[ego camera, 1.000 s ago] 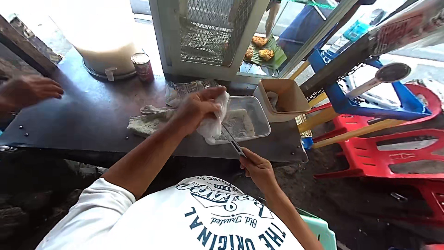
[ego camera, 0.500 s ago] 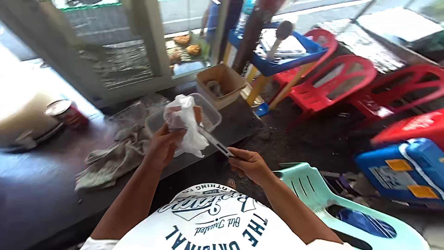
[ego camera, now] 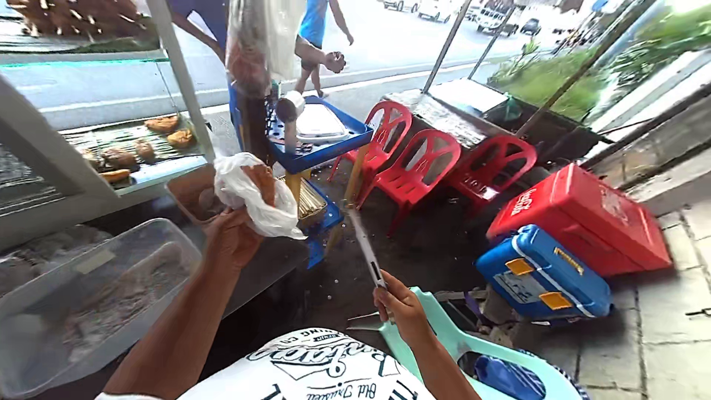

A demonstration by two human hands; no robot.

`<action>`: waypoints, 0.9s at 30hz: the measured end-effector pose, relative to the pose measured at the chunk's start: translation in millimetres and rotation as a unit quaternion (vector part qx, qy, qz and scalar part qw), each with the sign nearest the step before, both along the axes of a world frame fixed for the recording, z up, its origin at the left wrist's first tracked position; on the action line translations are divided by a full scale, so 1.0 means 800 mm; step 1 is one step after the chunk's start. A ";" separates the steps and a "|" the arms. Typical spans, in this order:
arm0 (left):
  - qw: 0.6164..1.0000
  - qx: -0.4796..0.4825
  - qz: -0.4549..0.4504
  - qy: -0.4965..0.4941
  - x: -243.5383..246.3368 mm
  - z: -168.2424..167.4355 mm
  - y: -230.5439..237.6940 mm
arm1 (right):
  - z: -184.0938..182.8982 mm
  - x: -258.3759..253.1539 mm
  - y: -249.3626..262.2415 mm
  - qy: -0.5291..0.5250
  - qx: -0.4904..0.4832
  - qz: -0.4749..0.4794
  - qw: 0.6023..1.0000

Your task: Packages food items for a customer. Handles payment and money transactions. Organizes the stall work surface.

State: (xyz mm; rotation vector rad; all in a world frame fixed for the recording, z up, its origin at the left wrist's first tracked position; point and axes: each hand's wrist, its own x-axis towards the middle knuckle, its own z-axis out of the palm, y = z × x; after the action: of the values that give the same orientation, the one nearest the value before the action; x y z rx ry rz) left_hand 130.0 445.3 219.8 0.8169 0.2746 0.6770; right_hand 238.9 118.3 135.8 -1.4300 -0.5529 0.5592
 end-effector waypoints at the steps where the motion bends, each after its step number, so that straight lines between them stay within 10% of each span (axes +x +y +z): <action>1: 1.000 -0.010 -0.018 0.001 0.033 0.002 -0.012 | -0.006 0.016 -0.017 0.019 0.012 -0.030 0.999; 14: 0.993 0.001 -0.095 -0.071 0.342 0.043 -0.065 | -0.061 0.141 -0.168 0.271 0.234 -0.247 0.900; 27: 0.998 0.016 0.002 -0.061 0.477 0.085 0.026 | -0.011 0.340 -0.016 0.288 0.300 -0.171 0.893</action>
State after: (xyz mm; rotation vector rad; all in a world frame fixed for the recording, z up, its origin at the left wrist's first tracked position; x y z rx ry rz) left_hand 511.4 466.1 287.7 0.8023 0.1558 0.7331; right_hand 510.5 105.4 126.8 -0.6897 0.0227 0.4429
